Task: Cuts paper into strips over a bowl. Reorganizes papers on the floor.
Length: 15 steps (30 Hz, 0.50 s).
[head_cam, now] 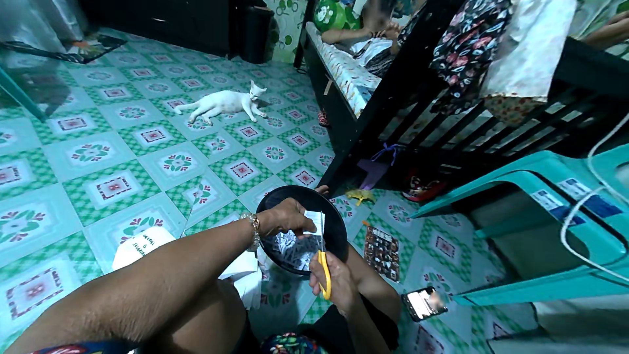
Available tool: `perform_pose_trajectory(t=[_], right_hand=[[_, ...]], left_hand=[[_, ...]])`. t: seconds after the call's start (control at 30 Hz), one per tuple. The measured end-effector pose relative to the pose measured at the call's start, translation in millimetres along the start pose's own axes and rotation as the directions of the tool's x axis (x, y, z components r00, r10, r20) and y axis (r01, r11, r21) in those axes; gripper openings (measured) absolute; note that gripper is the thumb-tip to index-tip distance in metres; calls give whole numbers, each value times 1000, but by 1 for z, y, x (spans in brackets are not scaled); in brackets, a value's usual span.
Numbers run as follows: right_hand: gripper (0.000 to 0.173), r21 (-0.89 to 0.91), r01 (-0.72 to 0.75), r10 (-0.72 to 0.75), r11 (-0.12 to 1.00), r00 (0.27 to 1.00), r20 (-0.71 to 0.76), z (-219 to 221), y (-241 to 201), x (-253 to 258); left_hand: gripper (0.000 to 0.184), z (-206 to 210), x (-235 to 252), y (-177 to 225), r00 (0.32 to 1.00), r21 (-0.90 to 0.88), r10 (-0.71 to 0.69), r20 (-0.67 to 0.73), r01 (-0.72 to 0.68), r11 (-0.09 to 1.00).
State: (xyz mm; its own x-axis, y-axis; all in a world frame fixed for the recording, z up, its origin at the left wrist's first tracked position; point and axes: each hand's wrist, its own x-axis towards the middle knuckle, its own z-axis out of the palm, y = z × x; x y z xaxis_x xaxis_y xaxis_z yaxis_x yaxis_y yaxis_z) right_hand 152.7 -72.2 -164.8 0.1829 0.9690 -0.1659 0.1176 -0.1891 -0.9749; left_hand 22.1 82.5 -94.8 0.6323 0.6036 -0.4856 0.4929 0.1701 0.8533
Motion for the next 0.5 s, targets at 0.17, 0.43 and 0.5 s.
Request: perform_pose_trajectory(t=[0.17,0.43,0.5], right_hand=[[10,-25,-3,3,1000,1000,3,1,0,2],[10,51,-19,19,999,1000,12,0,5,3],[10,88,-52,48,995,997,52,-1,6,2]], left_hand=[[17,0,2,-3,1000,32,-3,8,2,999],[14,1,1,-2,999,-18,-53,9,53,998],[13,-1,2,-3,1000,-16,-31,5,31,999]])
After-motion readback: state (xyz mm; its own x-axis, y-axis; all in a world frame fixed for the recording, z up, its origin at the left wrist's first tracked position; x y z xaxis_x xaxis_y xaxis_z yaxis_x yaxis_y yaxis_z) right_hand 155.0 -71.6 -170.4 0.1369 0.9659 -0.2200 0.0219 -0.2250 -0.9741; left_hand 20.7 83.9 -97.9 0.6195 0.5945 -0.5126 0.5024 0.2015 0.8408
